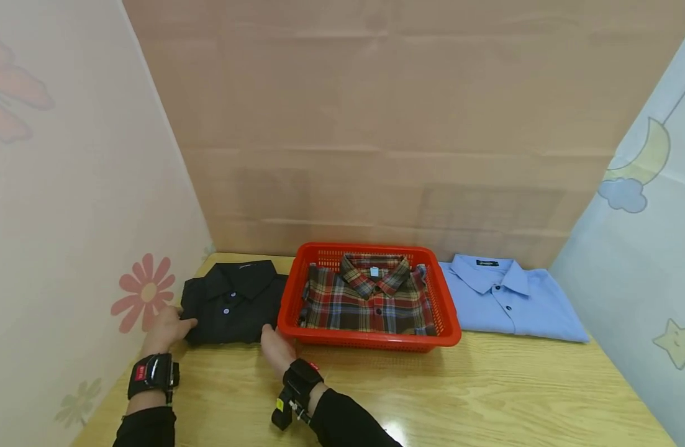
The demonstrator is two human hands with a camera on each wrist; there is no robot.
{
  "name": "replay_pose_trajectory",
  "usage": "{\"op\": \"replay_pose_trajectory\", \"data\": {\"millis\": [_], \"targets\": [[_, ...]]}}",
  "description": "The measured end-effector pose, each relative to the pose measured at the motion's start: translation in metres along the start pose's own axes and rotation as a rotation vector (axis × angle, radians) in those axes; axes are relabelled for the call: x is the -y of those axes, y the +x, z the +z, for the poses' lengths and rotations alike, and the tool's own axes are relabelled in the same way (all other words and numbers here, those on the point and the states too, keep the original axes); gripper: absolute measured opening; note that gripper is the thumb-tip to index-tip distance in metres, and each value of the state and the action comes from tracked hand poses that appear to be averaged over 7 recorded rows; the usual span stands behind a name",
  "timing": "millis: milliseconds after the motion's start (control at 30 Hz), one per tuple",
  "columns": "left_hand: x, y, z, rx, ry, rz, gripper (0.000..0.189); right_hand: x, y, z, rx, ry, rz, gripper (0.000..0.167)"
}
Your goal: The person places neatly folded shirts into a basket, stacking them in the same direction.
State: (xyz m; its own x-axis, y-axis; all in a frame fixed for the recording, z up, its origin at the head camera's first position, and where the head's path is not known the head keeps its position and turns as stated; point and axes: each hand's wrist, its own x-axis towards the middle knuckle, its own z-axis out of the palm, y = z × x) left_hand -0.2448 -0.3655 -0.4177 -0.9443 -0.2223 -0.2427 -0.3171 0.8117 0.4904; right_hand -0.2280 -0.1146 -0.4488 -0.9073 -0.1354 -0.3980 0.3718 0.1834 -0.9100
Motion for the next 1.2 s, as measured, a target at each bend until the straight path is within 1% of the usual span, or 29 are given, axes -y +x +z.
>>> {"op": "replay_pose_trajectory", "data": {"millis": [100, 200, 333, 400, 500, 567, 667, 767, 800, 900, 1000, 1067, 1133, 1200], "targets": [[0.001, 0.0, 0.0, 0.011, 0.015, -0.015, 0.072, 0.001, 0.001, 0.001, -0.023, 0.064, -0.026, 0.065], [0.002, 0.002, 0.002, 0.011, 0.036, -0.009, 0.071, 0.001, 0.002, 0.002, -0.024, 0.085, -0.053, 0.065], [0.003, 0.006, 0.005, -0.009, 0.038, 0.023, 0.078, -0.001, 0.003, 0.005, -0.04, 0.01, -0.077, 0.059], [0.003, 0.006, 0.006, -0.025, 0.033, 0.033, 0.08, -0.001, 0.003, 0.006, -0.04, -0.028, -0.094, 0.06], [0.001, 0.005, 0.004, -0.036, 0.039, 0.024, 0.078, -0.001, 0.001, 0.005, -0.031, -0.073, -0.111, 0.062], [0.0, 0.002, 0.002, -0.03, 0.048, 0.011, 0.077, 0.0, 0.0, 0.004, -0.021, -0.059, -0.117, 0.066], [-0.002, 0.001, 0.001, -0.025, 0.05, -0.009, 0.08, 0.003, -0.001, 0.002, -0.01, -0.043, -0.097, 0.072], [-0.003, 0.001, 0.005, -0.044, 0.046, -0.02, 0.085, 0.005, 0.001, 0.003, -0.006, -0.033, -0.061, 0.077], [-0.003, 0.001, 0.006, -0.046, 0.043, -0.023, 0.087, 0.005, 0.002, 0.003, 0.003, -0.029, -0.045, 0.076], [-0.005, 0.003, 0.01, -0.046, 0.045, -0.023, 0.085, 0.004, 0.005, 0.004, -0.001, -0.027, -0.015, 0.072], [-0.006, 0.002, 0.01, -0.012, 0.018, -0.035, 0.08, 0.002, 0.006, 0.004, 0.009, -0.022, 0.002, 0.064], [-0.005, 0.002, 0.008, 0.008, -0.005, -0.046, 0.08, 0.002, 0.006, 0.004, 0.016, -0.027, -0.002, 0.061], [-0.005, 0.001, 0.007, 0.024, -0.018, -0.051, 0.083, 0.002, 0.005, 0.003, 0.028, -0.024, -0.016, 0.063], [-0.005, 0.0, 0.005, 0.032, -0.005, -0.038, 0.082, 0.002, 0.004, 0.002, 0.039, -0.033, -0.027, 0.065]]}}
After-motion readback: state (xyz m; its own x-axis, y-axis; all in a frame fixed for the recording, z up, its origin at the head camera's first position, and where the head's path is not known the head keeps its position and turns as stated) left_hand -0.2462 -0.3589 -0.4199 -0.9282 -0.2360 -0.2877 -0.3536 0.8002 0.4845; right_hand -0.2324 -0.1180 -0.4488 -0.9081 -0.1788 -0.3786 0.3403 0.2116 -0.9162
